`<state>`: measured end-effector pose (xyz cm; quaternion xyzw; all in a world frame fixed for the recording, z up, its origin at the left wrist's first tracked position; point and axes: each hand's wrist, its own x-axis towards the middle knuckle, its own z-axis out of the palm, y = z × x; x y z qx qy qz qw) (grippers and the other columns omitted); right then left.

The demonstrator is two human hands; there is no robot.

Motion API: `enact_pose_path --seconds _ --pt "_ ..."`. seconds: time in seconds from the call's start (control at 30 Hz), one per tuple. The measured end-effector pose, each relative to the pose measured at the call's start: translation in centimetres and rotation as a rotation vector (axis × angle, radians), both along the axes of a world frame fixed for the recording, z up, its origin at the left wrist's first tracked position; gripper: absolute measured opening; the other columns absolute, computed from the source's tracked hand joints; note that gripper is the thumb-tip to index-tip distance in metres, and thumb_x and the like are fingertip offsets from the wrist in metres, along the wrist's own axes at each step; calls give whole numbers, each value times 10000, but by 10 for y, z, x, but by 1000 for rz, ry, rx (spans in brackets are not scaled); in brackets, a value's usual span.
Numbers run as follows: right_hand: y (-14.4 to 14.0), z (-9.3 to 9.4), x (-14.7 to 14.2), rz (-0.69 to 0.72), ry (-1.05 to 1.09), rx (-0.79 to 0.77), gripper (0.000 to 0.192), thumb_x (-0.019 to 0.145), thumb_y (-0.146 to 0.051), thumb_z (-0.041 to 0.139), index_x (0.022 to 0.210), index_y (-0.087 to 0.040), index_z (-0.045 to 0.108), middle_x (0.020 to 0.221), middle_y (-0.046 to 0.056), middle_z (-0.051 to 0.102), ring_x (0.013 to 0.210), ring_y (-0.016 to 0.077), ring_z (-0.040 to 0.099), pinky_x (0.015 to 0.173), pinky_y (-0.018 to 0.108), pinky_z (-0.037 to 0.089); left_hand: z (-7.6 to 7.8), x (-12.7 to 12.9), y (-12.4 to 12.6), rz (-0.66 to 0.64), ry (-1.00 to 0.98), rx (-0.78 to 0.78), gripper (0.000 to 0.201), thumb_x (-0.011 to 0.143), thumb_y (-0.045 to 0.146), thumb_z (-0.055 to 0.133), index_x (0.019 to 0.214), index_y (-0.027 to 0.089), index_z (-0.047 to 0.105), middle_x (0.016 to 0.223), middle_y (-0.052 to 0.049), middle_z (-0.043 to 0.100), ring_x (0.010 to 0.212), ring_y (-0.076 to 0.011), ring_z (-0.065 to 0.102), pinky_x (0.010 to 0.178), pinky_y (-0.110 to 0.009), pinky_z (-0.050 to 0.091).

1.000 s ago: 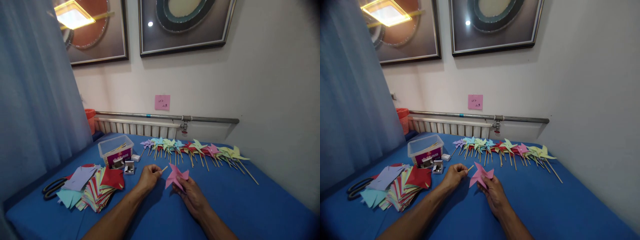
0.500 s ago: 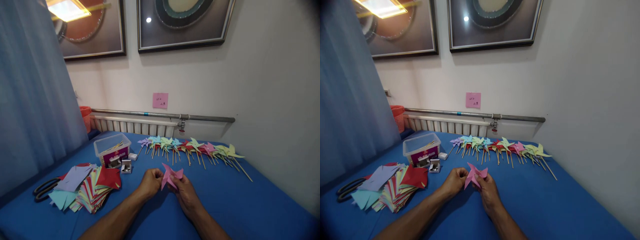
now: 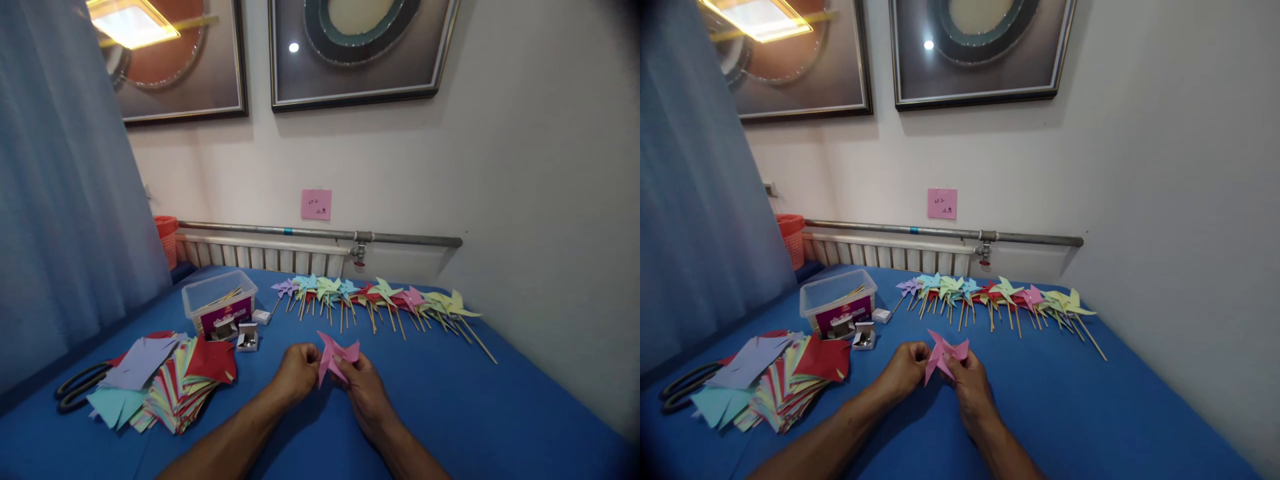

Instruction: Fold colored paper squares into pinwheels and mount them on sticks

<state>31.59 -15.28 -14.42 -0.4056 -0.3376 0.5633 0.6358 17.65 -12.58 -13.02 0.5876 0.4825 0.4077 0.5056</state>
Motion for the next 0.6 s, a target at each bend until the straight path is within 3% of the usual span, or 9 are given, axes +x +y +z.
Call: enact_pose_path --seconds 0.4,0.6 --pt "4 -9 2 -14 -47 13 367 622 -426 871 842 -179 711 723 15 736 684 193 665 667 292 519 -5 0 1 43 53 55 284 651 380 765 587 178 577 486 31 522 480 -103 437 465 -215 271" --pt "3 -8 1 -14 -62 13 333 635 -419 855 820 -187 704 729 22 747 694 199 669 662 285 509 -1 0 -3 29 56 57 251 667 341 724 585 190 541 479 47 496 454 -92 383 455 -220 265"
